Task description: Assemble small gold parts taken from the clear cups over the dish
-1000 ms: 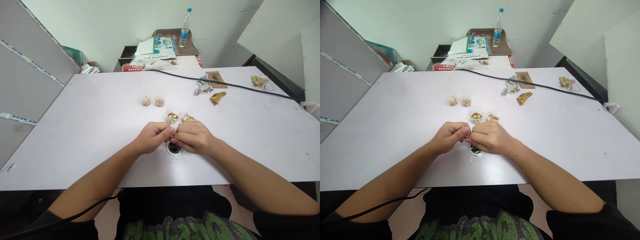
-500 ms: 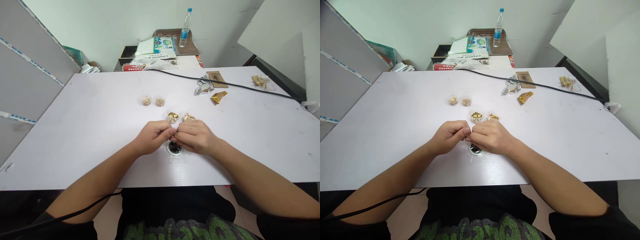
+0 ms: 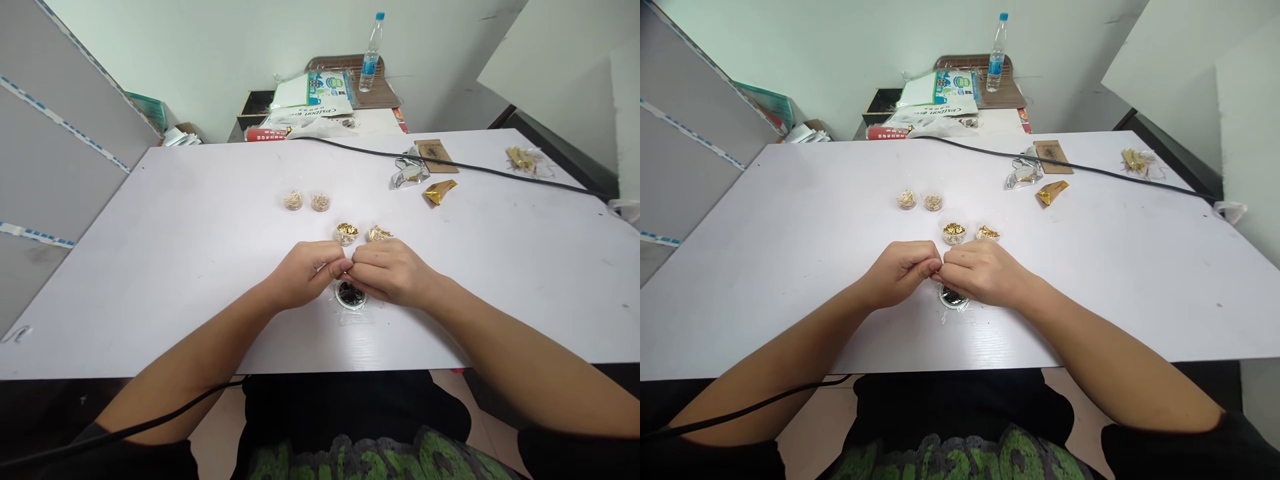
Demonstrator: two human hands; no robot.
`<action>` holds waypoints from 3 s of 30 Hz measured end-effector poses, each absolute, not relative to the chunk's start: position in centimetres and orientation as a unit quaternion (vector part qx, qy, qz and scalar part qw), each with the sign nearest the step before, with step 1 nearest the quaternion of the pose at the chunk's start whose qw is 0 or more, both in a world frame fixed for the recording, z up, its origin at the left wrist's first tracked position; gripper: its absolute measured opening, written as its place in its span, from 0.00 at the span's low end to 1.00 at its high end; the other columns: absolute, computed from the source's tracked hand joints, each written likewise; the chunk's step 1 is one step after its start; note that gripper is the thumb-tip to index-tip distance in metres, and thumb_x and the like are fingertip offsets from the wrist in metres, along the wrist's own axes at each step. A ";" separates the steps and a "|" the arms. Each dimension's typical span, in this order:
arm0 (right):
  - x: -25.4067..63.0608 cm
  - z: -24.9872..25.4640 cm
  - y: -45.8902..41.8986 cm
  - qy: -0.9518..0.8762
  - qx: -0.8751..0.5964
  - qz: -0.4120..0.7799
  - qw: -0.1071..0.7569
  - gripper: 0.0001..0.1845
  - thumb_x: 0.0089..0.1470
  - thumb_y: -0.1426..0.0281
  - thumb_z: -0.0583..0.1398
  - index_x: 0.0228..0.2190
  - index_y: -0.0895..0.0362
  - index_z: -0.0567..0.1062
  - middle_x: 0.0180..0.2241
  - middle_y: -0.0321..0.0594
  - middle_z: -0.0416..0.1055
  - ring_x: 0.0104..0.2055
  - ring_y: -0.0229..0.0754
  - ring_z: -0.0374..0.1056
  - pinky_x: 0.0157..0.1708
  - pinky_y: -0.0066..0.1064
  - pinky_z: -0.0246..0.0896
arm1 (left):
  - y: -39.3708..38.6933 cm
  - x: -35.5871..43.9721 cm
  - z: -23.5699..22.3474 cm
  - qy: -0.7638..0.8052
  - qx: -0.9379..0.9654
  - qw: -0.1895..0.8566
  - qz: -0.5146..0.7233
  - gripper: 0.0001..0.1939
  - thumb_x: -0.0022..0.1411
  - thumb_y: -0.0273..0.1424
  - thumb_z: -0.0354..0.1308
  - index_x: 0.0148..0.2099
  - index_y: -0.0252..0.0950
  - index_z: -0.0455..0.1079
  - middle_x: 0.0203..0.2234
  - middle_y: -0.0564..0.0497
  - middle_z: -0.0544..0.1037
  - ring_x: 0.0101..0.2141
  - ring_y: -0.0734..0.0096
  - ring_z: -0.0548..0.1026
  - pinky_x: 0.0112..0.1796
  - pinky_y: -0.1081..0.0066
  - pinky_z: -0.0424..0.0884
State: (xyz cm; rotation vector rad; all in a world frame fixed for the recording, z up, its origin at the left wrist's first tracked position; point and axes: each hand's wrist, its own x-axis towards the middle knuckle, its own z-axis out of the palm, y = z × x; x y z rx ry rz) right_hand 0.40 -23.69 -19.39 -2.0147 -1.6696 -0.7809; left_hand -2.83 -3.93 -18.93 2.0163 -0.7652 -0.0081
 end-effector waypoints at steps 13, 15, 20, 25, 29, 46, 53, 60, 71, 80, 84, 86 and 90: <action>0.4 -19.6 -23.4 -0.588 -0.723 -0.247 0.268 0.19 0.64 0.73 0.54 0.21 0.56 0.59 0.19 0.32 0.55 0.22 0.34 0.51 0.22 0.30 0.47 | -3.9 -2.7 -19.3 -0.364 0.820 0.435 0.075 0.22 0.72 0.37 0.44 0.26 0.35 0.59 0.21 0.51 0.67 0.25 0.74 0.64 0.29 0.72 0.62; 0.5 -19.8 -23.4 -0.588 -0.718 -0.238 0.288 0.18 0.64 0.73 0.55 0.22 0.56 0.60 0.19 0.32 0.54 0.22 0.34 0.51 0.22 0.30 0.46 | -3.9 -2.6 -19.4 -0.372 0.813 0.439 0.089 0.21 0.72 0.36 0.45 0.26 0.35 0.59 0.21 0.51 0.67 0.24 0.74 0.63 0.28 0.72 0.61; 0.5 -20.0 -23.3 -0.588 -0.712 -0.230 0.308 0.17 0.64 0.73 0.55 0.22 0.56 0.61 0.20 0.32 0.54 0.22 0.34 0.52 0.22 0.29 0.47 | -3.9 -2.5 -19.7 -0.384 0.800 0.451 0.096 0.20 0.72 0.35 0.46 0.26 0.35 0.59 0.20 0.52 0.67 0.24 0.75 0.63 0.27 0.73 0.62; 0.6 -20.1 -23.4 -0.585 -0.717 -0.213 0.313 0.17 0.64 0.71 0.54 0.23 0.56 0.62 0.20 0.33 0.56 0.23 0.34 0.53 0.22 0.29 0.49 | -3.8 -2.4 -19.7 -0.378 0.801 0.456 0.090 0.21 0.72 0.36 0.46 0.25 0.34 0.60 0.20 0.52 0.66 0.23 0.77 0.63 0.26 0.75 0.61; 0.8 -20.3 -23.4 -0.576 -0.721 -0.188 0.337 0.13 0.65 0.71 0.54 0.27 0.56 0.66 0.22 0.34 0.60 0.24 0.34 0.56 0.24 0.27 0.53 | -3.7 -2.4 -19.7 -0.351 0.807 0.470 0.070 0.22 0.72 0.39 0.46 0.26 0.34 0.61 0.20 0.53 0.67 0.22 0.78 0.63 0.25 0.76 0.61; 0.9 -20.1 -23.4 -0.542 -0.711 -0.137 0.427 0.07 0.64 0.75 0.53 0.34 0.58 0.71 0.27 0.40 0.71 0.29 0.36 0.65 0.29 0.29 0.62 | -3.4 -2.6 -19.8 -0.274 0.793 0.543 0.032 0.18 0.73 0.40 0.44 0.34 0.34 0.63 0.27 0.50 0.71 0.29 0.74 0.68 0.33 0.72 0.66; 0.7 -19.7 -23.4 -0.540 -0.695 -0.113 0.461 0.09 0.63 0.75 0.53 0.33 0.59 0.73 0.29 0.43 0.72 0.31 0.38 0.68 0.30 0.30 0.64 | -3.8 -2.8 -19.4 -0.279 0.776 0.565 0.035 0.14 0.72 0.37 0.47 0.34 0.34 0.63 0.27 0.51 0.71 0.29 0.75 0.68 0.33 0.73 0.66; 0.7 -19.8 -23.3 -0.483 -0.686 -0.110 0.533 0.11 0.62 0.73 0.55 0.33 0.59 0.77 0.28 0.41 0.72 0.28 0.36 0.69 0.29 0.29 0.65 | -3.8 -2.9 -19.5 -0.265 0.777 0.570 0.043 0.16 0.71 0.40 0.48 0.35 0.34 0.63 0.27 0.51 0.69 0.28 0.75 0.66 0.31 0.72 0.64; 0.6 -20.0 -23.4 -0.407 -0.646 -0.013 0.645 0.14 0.61 0.74 0.58 0.43 0.51 0.81 0.27 0.38 0.71 0.24 0.32 0.68 0.23 0.26 0.66 | -3.6 -2.9 -19.6 -0.231 0.789 0.567 0.057 0.17 0.70 0.41 0.48 0.33 0.34 0.62 0.26 0.52 0.67 0.28 0.74 0.65 0.32 0.71 0.63; 0.6 -20.2 -23.2 -0.358 -0.592 0.043 0.720 0.13 0.60 0.70 0.61 0.46 0.50 0.80 0.28 0.38 0.72 0.27 0.34 0.69 0.26 0.31 0.70 | -3.7 -3.0 -19.6 -0.235 0.787 0.569 0.047 0.15 0.71 0.38 0.48 0.33 0.34 0.62 0.26 0.53 0.68 0.28 0.75 0.65 0.32 0.72 0.64; 0.6 -20.2 -23.1 -0.330 -0.599 0.065 0.727 0.13 0.60 0.67 0.61 0.46 0.54 0.79 0.29 0.38 0.74 0.29 0.36 0.72 0.28 0.32 0.72 | -3.7 -3.0 -19.5 -0.241 0.782 0.573 0.043 0.15 0.71 0.38 0.49 0.33 0.34 0.62 0.26 0.52 0.69 0.28 0.75 0.65 0.32 0.72 0.64; 0.6 -20.2 -23.0 -0.330 -0.601 0.063 0.725 0.12 0.60 0.66 0.62 0.45 0.55 0.79 0.30 0.39 0.76 0.30 0.36 0.73 0.30 0.32 0.72 | -3.7 -3.0 -19.5 -0.247 0.779 0.574 0.044 0.14 0.71 0.37 0.49 0.34 0.34 0.63 0.26 0.52 0.70 0.28 0.76 0.66 0.32 0.73 0.64; 0.3 -19.9 -22.8 -0.326 -0.607 0.052 0.722 0.09 0.58 0.66 0.63 0.40 0.57 0.76 0.31 0.41 0.79 0.31 0.36 0.74 0.31 0.31 0.73 | -3.8 -3.0 -19.4 -0.237 0.772 0.587 0.055 0.15 0.71 0.39 0.49 0.34 0.34 0.63 0.27 0.52 0.71 0.28 0.76 0.67 0.32 0.73 0.65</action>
